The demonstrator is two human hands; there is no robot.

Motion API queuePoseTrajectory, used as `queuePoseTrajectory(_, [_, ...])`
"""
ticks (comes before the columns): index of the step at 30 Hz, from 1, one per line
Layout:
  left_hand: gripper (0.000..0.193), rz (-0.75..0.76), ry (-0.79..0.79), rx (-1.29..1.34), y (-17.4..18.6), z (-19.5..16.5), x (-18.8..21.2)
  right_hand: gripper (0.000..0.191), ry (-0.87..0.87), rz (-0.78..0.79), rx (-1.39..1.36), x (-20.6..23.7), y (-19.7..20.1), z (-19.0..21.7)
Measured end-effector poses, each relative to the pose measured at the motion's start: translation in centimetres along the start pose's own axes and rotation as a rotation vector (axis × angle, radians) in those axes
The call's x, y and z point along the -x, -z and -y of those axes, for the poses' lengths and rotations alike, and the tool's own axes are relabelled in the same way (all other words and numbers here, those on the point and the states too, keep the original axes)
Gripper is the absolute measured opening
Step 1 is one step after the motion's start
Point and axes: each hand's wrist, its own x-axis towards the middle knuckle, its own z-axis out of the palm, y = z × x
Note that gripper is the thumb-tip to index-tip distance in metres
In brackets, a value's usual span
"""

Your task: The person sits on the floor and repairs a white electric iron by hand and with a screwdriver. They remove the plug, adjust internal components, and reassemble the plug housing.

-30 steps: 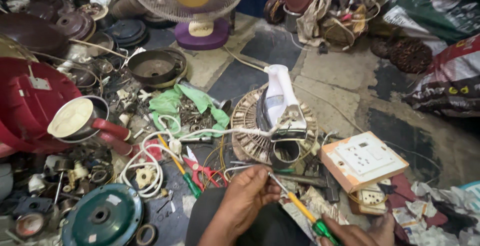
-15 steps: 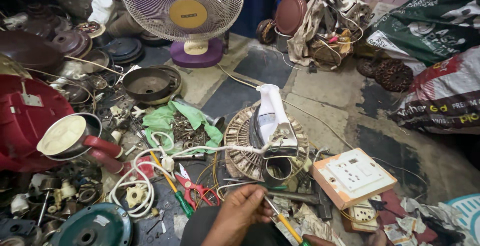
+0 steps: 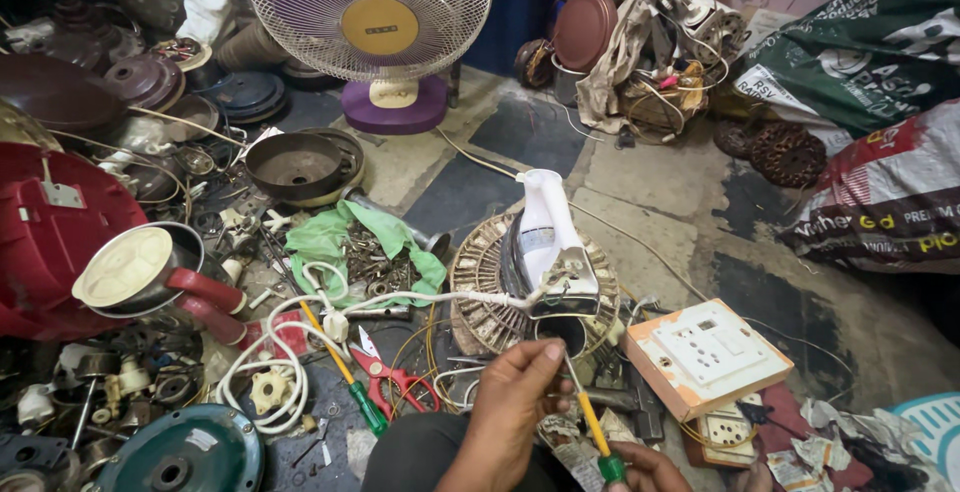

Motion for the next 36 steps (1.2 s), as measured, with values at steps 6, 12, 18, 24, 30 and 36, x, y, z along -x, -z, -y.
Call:
queuePoseTrajectory(6, [0.023,-0.02,-0.142,-0.179,-1.1,-1.0,-0.8,0.055,-0.072,-0.038,0.02,-1.7,-0.2,2.6])
queuePoseTrajectory(12, [0.019,-0.31,-0.871,-1.167,-2.2,-4.5,-0.4,0.053,-0.11,-0.147,0.045,-2.5,-0.6,3.9])
queuePoseTrajectory(18, [0.03,-0.162,-1.028,-1.485,-3.1,-6.7,-1.5,0.053,-0.036,-0.118,0.055,-3.1,0.8,3.2])
queuePoseTrajectory(24, [0.018,-0.197,-1.118,-1.431,-3.0,-6.0,-2.4,0.055,-0.052,-0.123,0.027,-3.5,2.1,2.4])
queuePoseTrajectory(30, [0.01,-0.256,-1.039,-1.169,-2.3,-5.8,-3.5,0.054,-0.101,-0.149,0.06,-3.7,1.4,3.1])
queuePoseTrajectory(36, [0.01,-0.236,-1.048,-1.234,-2.3,-5.9,-3.7,0.053,-0.201,-0.171,0.061,-3.7,0.7,4.9])
